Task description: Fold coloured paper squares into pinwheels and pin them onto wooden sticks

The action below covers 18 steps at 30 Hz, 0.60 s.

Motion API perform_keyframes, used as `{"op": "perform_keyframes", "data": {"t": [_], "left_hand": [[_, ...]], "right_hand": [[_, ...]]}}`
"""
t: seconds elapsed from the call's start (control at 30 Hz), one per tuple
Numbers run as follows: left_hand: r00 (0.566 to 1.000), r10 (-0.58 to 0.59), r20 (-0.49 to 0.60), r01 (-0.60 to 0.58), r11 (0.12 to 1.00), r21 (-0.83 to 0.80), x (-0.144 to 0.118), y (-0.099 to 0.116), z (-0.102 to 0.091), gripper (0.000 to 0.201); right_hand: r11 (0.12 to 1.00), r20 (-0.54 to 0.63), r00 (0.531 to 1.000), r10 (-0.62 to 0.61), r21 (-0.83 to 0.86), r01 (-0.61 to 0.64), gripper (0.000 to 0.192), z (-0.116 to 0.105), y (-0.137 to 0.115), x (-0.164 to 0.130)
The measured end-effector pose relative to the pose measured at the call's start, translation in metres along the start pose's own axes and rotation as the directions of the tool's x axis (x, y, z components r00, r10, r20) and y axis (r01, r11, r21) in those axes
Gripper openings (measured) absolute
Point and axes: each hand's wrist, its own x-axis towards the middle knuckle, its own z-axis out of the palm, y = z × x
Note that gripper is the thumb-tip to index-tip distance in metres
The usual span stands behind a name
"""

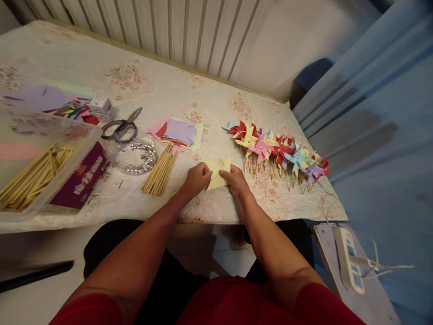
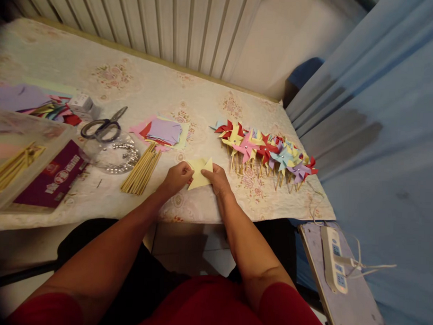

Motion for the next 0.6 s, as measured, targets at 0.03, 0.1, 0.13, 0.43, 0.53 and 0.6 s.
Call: {"op": "perform_keyframes", "data": {"t": [0.03,0.1,0.13,0.43,0.53,0.6], "left_hand": [[1.000,0.003,0.001,-0.003,1.000,0.005,0.0001,-0.0003,0.0001,0.009],[1.000,0.010,0.001,-0.010,1.000,0.011,0.0002,-0.0010,0.0003,0.008],[1.000,0.014,-0.001,-0.014,1.000,0.014,0.0002,-0.0013,0.0004,0.008],[0.998,0.059,-0.019,-0.058,0.996,0.070,-0.0010,-0.0011,0.0009,0.007],[0.998,0.059,-0.018,-0.057,0.994,0.089,-0.0015,-0.0007,0.0012,0.007],[0.999,0.046,-0.020,-0.044,0.996,0.082,-0.0016,-0.0018,0.0022,0.004]], "right_hand": [[1.000,-0.004,1.000,0.001,-0.002,-0.001,0.039,0.0000,0.0002,0.0000],[1.000,-0.013,1.000,0.004,-0.013,-0.004,0.041,0.0000,0.0009,0.0004],[1.000,-0.016,1.000,0.005,-0.020,-0.006,0.041,-0.0001,0.0013,0.0007],[0.996,-0.060,0.998,-0.020,-0.087,0.015,0.039,0.0002,0.0042,0.0019],[0.993,-0.085,0.996,-0.030,-0.117,0.020,0.038,0.0005,0.0051,0.0024],[0.991,-0.103,0.994,-0.038,-0.129,0.024,0.036,0.0009,0.0059,0.0030]]}}
